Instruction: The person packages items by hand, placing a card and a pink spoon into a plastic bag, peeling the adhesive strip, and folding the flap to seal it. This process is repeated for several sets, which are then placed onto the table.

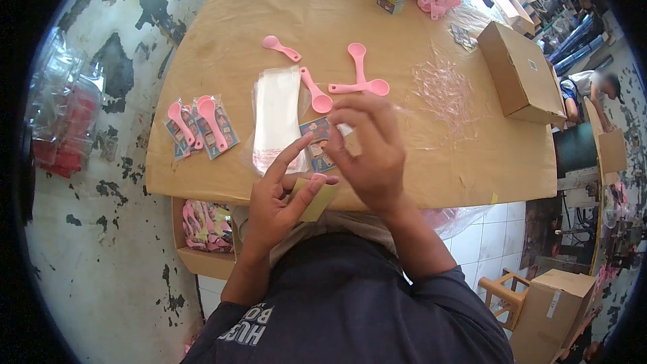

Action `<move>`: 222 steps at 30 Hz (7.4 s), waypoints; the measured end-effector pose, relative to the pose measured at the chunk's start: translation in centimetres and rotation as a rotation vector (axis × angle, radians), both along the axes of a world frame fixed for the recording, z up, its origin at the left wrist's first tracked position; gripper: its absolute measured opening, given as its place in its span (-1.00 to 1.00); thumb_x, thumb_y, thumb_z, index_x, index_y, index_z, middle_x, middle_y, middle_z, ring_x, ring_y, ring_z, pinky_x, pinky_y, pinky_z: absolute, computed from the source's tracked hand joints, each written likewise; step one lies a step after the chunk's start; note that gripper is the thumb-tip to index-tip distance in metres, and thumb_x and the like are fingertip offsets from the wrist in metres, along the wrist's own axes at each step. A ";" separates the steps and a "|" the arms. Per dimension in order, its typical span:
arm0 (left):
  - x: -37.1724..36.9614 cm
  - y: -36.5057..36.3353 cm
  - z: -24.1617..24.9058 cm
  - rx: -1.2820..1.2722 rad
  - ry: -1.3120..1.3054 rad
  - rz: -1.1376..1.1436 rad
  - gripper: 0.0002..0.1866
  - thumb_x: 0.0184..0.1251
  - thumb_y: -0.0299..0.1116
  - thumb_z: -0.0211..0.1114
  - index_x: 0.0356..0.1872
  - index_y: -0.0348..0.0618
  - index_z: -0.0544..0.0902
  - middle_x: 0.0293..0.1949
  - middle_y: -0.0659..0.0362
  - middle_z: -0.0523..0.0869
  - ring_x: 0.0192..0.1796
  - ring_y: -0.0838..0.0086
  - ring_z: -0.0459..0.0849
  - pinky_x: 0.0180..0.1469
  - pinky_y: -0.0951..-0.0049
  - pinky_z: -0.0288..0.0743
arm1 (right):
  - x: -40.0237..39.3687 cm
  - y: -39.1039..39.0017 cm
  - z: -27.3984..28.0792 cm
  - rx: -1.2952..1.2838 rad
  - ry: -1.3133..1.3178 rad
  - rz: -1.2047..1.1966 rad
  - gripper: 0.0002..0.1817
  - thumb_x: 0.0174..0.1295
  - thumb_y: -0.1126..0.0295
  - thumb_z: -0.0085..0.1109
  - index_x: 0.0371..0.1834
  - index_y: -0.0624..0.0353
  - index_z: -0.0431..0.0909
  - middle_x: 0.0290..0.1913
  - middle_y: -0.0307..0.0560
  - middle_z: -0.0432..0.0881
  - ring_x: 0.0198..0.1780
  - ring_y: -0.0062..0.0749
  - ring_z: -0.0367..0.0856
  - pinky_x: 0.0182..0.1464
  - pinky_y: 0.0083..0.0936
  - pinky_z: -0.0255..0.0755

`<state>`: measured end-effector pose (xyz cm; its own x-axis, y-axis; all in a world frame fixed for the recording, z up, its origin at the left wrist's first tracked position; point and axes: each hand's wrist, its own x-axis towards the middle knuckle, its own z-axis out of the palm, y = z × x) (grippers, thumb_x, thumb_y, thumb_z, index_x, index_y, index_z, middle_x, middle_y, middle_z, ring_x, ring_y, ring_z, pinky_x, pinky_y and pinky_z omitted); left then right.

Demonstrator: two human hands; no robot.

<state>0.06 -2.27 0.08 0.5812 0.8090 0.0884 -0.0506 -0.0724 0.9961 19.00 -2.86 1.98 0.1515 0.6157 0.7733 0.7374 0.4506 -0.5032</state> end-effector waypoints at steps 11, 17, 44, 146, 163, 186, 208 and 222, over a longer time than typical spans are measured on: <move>0.0 0.7 -0.8 -0.231 -0.297 0.130 -0.74 0.60 -0.44 0.29 0.17 -0.35 0.60 0.11 -0.11 0.80 0.10 0.42 0.79 0.19 0.41 0.64 | 11.0 -2.0 2.2 -0.148 1.095 0.855 -0.79 0.43 0.50 0.25 0.07 0.31 0.59 0.13 0.03 0.69 0.12 -0.27 0.71 0.20 -0.36 0.60; 0.6 0.9 -0.8 -0.102 -0.330 0.170 -0.83 0.58 -0.48 0.29 0.04 -0.35 0.66 0.12 -0.06 0.76 0.16 0.41 0.75 0.25 0.39 0.59 | 11.0 -2.6 2.2 -0.286 -0.024 -0.576 -0.68 0.32 0.57 0.24 0.14 0.22 0.64 0.12 0.06 0.71 0.15 -0.08 0.70 0.13 -0.22 0.59; 0.1 0.9 -0.7 -0.087 -0.268 0.167 -0.76 0.57 -0.51 0.31 0.13 -0.44 0.68 0.01 -0.01 0.85 0.07 0.46 0.80 0.15 0.50 0.65 | 1.4 -3.9 -0.3 -0.653 0.776 0.505 -0.81 0.50 0.49 0.26 0.06 0.35 0.68 -0.11 -0.22 0.75 -0.08 -0.69 0.65 -0.01 -0.64 0.53; -0.2 5.8 -1.0 -0.174 -0.484 0.448 -0.80 0.52 -0.42 0.39 0.05 -0.22 0.67 -0.05 -0.06 0.85 -0.05 0.31 0.86 -0.03 0.47 0.66 | 2.5 -0.8 -5.8 -0.331 0.467 0.061 -0.79 0.46 0.37 0.29 -0.26 0.28 0.56 -0.47 -0.11 0.54 -0.51 -0.46 0.45 -0.44 -0.41 0.32; 3.2 7.4 0.2 -0.239 -0.530 0.296 -0.73 0.56 -0.42 0.31 0.17 -0.29 0.62 0.10 -0.13 0.79 0.10 0.20 0.82 0.12 0.37 0.71 | 2.6 -1.4 -2.6 -0.707 0.844 0.415 -0.79 0.55 0.34 0.22 0.02 0.29 0.62 -0.37 -0.31 0.64 -0.47 -0.74 0.53 -0.44 -0.67 0.42; 5.6 7.0 0.4 -0.231 -0.518 0.352 -0.75 0.58 -0.49 0.27 0.17 -0.35 0.59 0.02 -0.14 0.82 0.04 0.42 0.81 0.11 0.39 0.69 | 3.7 -1.2 -1.1 -0.742 0.762 0.350 -0.80 0.52 0.36 0.26 -0.01 0.30 0.64 -0.38 -0.27 0.67 -0.44 -0.72 0.59 -0.39 -0.66 0.49; 6.7 6.7 -0.7 -0.313 -0.597 0.204 -0.73 0.59 -0.50 0.27 0.19 -0.38 0.59 -0.10 -0.03 0.85 -0.07 0.48 0.83 0.03 0.47 0.70 | 3.6 -0.5 -1.2 -0.720 1.000 0.445 -0.79 0.55 0.35 0.24 0.03 0.30 0.61 -0.39 -0.29 0.65 -0.44 -0.74 0.60 -0.41 -0.71 0.49; 6.8 6.6 -0.3 -0.277 -0.343 0.118 -0.57 0.53 -0.52 0.34 0.35 -0.40 0.54 0.03 0.00 0.82 0.01 0.49 0.81 0.08 0.49 0.69 | 5.0 0.0 -0.4 -0.782 0.871 0.417 -0.80 0.51 0.37 0.29 0.00 0.30 0.62 -0.38 -0.30 0.65 -0.44 -0.72 0.60 -0.40 -0.71 0.49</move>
